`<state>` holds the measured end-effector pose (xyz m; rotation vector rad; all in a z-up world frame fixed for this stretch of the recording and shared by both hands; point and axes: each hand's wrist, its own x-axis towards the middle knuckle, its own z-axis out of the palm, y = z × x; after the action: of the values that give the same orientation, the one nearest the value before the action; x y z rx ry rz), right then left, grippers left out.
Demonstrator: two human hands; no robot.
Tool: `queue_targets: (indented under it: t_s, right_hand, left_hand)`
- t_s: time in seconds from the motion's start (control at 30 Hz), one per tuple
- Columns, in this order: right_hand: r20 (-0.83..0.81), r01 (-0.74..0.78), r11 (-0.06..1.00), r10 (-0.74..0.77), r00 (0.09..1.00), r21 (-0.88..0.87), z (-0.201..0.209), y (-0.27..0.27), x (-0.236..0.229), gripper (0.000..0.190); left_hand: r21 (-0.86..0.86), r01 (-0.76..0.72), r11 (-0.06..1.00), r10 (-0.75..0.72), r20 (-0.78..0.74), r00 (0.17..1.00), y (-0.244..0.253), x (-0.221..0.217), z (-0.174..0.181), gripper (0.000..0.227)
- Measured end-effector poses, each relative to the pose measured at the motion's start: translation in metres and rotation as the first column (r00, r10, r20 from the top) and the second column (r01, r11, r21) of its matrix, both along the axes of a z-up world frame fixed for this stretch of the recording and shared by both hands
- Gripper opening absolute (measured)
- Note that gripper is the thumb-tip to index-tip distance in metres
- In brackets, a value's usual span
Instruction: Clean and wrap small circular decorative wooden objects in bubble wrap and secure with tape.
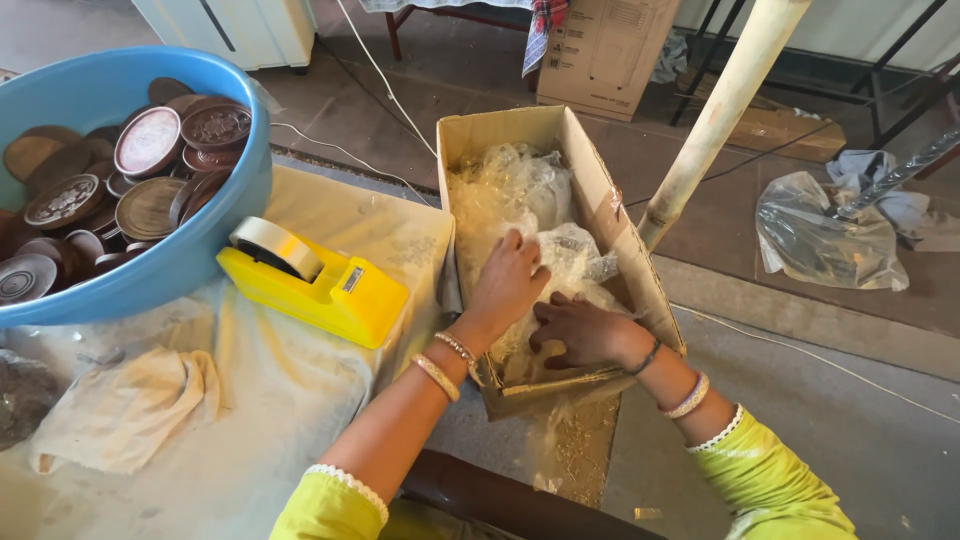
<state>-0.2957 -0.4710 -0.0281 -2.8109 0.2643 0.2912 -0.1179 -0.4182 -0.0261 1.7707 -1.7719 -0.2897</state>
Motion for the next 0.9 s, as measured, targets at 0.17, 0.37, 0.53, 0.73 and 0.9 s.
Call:
queue_targets:
  t_s: [0.17,0.37,0.53,0.73,0.9]
  right_hand:
    - [0.017,0.018,1.0,-0.018,1.0,0.018,-0.005,-0.006,0.006,0.029]
    - [0.097,0.124,0.99,-0.13,0.987,0.07,0.027,0.009,0.007,0.025]
    - [0.227,0.238,0.971,-0.237,0.945,0.025,0.009,-0.006,0.005,0.031]
    - [0.273,0.245,0.968,-0.25,0.929,0.053,0.001,-0.012,0.003,0.06]
    - [-0.06,0.332,0.942,-0.334,0.941,-0.048,-0.039,-0.04,0.007,0.07]
  left_hand:
    - [-0.123,0.063,0.99,-0.074,-0.087,0.993,-0.035,-0.01,-0.053,0.048]
    - [-0.182,-0.007,0.983,-0.028,-0.187,0.982,-0.033,-0.003,-0.056,0.021]
    - [-0.219,-0.192,0.957,0.086,-0.415,0.906,-0.012,0.004,-0.016,0.017]
    - [-0.416,-0.305,0.857,-0.187,-0.802,0.568,0.004,0.03,0.027,0.011]
    - [-0.482,-0.265,0.835,-0.2,-0.714,0.671,0.041,0.034,0.098,0.014]
